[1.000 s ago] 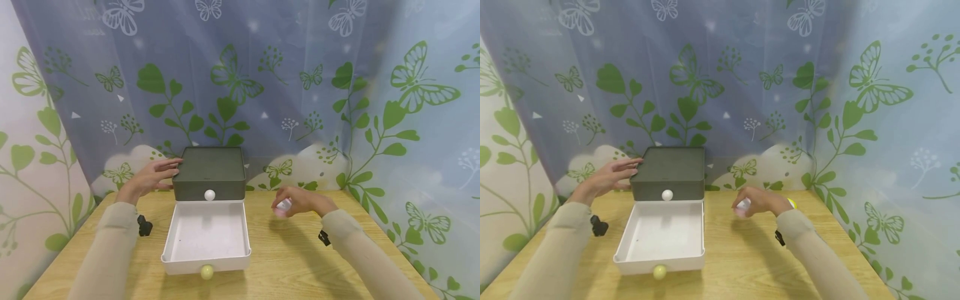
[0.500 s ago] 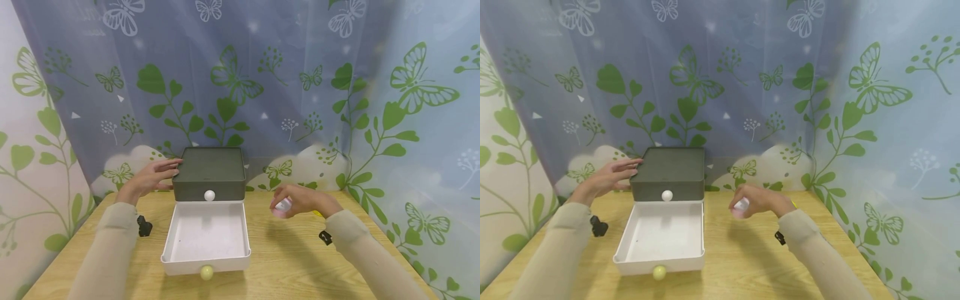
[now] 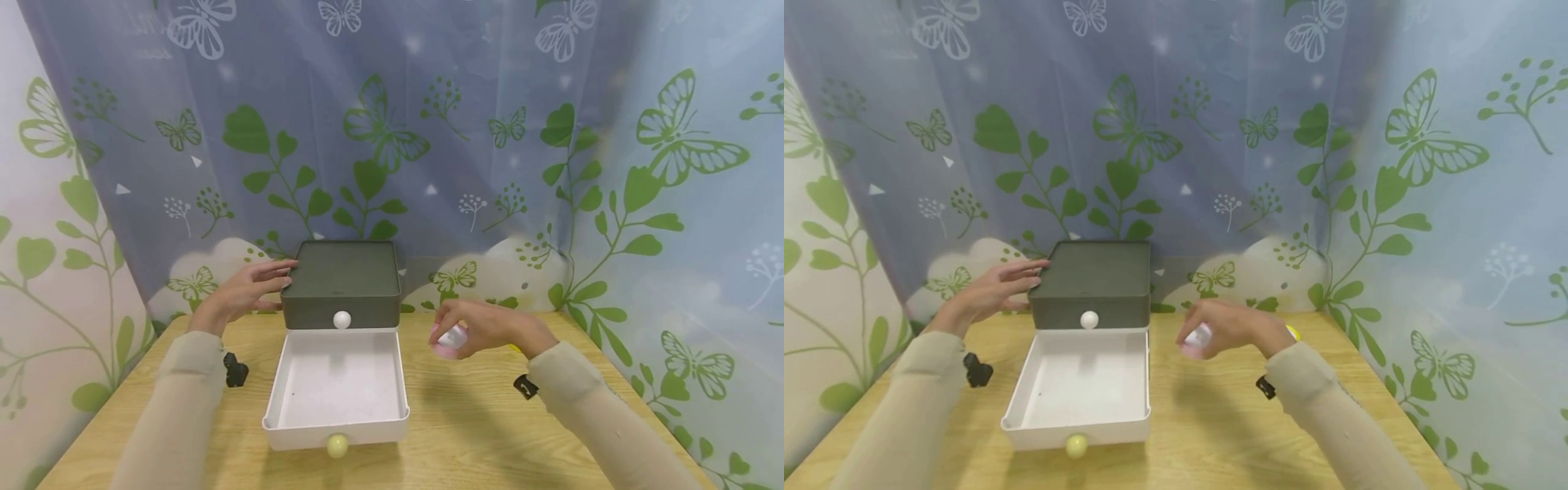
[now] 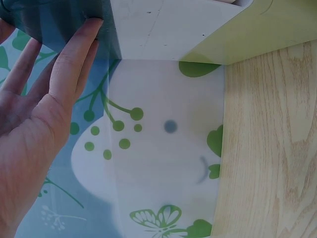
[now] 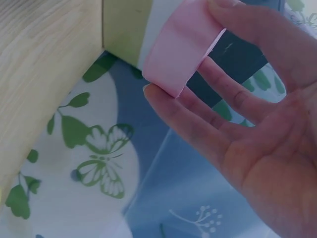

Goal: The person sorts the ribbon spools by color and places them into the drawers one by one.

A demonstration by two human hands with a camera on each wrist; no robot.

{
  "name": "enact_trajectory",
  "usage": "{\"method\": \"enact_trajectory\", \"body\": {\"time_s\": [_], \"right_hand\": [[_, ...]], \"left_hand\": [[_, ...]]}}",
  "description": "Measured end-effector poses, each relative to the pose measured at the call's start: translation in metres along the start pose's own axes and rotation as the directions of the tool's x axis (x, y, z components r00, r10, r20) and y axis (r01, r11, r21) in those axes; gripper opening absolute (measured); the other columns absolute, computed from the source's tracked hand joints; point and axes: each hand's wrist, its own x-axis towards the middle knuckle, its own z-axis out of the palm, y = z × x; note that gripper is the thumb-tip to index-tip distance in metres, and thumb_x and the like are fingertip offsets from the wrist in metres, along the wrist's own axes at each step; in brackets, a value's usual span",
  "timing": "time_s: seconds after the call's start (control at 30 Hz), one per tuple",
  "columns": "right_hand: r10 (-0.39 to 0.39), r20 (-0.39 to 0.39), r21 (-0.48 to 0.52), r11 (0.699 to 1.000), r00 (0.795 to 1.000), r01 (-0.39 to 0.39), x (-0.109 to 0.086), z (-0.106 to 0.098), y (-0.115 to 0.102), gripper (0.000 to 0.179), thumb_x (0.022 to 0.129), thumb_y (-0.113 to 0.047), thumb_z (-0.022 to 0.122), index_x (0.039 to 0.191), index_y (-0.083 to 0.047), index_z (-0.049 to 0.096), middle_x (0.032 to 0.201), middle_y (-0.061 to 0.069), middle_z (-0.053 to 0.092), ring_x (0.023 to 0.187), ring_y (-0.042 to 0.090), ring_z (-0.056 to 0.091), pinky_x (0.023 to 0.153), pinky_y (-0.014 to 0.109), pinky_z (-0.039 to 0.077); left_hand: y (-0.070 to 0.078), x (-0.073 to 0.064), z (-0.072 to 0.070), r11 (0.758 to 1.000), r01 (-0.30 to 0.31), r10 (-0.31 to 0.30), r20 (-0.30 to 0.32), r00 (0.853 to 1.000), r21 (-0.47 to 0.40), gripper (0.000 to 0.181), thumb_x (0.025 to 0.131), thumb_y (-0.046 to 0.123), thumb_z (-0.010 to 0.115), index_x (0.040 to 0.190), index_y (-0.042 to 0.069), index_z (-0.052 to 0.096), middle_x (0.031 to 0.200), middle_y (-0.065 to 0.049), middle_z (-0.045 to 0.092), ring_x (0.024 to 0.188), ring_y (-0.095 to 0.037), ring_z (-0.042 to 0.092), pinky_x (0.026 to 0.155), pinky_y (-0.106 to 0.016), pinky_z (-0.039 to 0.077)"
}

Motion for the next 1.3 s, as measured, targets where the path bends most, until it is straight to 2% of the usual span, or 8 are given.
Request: {"method": "enact_trajectory", "body": {"time_s": [0.17,0.33,0.57,0.77,0.9,1.1,1.3], "right_hand": [[-0.021,0.015,0.003,1.000,1.000,0.021,0.002,-0.004,-0.015,0.038,0.081,-0.009,0.085,0.117,-0.023,0.081,0.128,0.009,0.064,0.114,0.024,0.059,0.089,0.039,0.056],[-0.045,0.026,-0.019,0.999,0.999,0.045,0.005,-0.006,-0.028,0.041,0.081,-0.008,0.085,0.117,-0.026,0.081,0.129,0.007,0.064,0.114,0.022,0.059,0.089,0.036,0.057],[-0.132,0.015,-0.043,0.990,0.991,0.133,0.015,-0.006,-0.049,0.040,0.079,-0.008,0.086,0.116,-0.025,0.081,0.124,0.005,0.066,0.112,0.019,0.060,0.089,0.036,0.057],[-0.142,0.056,-0.016,0.990,0.988,0.143,0.029,-0.006,-0.065,0.041,0.079,-0.008,0.086,0.115,-0.025,0.081,0.121,0.002,0.065,0.110,0.015,0.058,0.090,0.034,0.055],[-0.134,0.079,-0.027,0.990,0.988,0.137,0.038,-0.007,-0.075,0.041,0.079,-0.009,0.086,0.116,-0.028,0.081,0.121,0.000,0.064,0.108,0.015,0.057,0.090,0.028,0.051],[-0.127,0.114,-0.045,0.990,0.985,0.132,0.051,-0.006,-0.089,0.040,0.081,-0.011,0.086,0.116,-0.029,0.081,0.125,0.001,0.063,0.111,0.017,0.058,0.091,0.025,0.049],[-0.122,0.149,-0.055,0.990,0.981,0.132,0.062,0.000,-0.097,0.041,0.082,-0.011,0.086,0.117,-0.029,0.080,0.127,0.001,0.062,0.115,0.014,0.057,0.095,0.025,0.049]], "left_hand": [[0.000,0.000,0.000,1.000,-0.005,0.005,0.000,1.000,0.008,0.066,0.108,0.027,0.056,0.164,0.008,0.027,0.173,-0.021,0.014,0.156,-0.046,0.024,0.112,-0.062,0.047],[0.000,0.000,-0.001,1.000,-0.010,0.010,-0.003,1.000,0.024,0.066,0.108,0.027,0.057,0.164,0.008,0.027,0.172,-0.021,0.015,0.156,-0.046,0.023,0.107,-0.056,0.053],[0.000,0.000,-0.001,1.000,-0.009,0.010,-0.001,1.000,0.028,0.066,0.108,0.028,0.057,0.164,0.009,0.028,0.173,-0.020,0.015,0.157,-0.045,0.021,0.106,-0.053,0.055],[0.000,0.001,-0.001,1.000,-0.003,0.003,-0.001,1.000,0.018,0.066,0.108,0.028,0.057,0.164,0.009,0.028,0.173,-0.019,0.014,0.157,-0.045,0.020,0.101,-0.044,0.060],[0.000,0.001,-0.001,1.000,-0.001,0.001,0.000,1.000,0.015,0.067,0.108,0.029,0.058,0.164,0.009,0.028,0.173,-0.019,0.014,0.157,-0.046,0.020,0.100,-0.042,0.060],[0.001,0.001,-0.001,1.000,-0.002,0.002,-0.006,1.000,0.011,0.067,0.107,0.028,0.058,0.164,0.009,0.028,0.173,-0.020,0.014,0.157,-0.045,0.021,0.102,-0.046,0.059],[0.000,0.000,0.000,1.000,-0.006,0.006,-0.003,1.000,0.019,0.067,0.107,0.029,0.058,0.164,0.009,0.028,0.173,-0.019,0.015,0.157,-0.045,0.021,0.108,-0.058,0.052]]}}
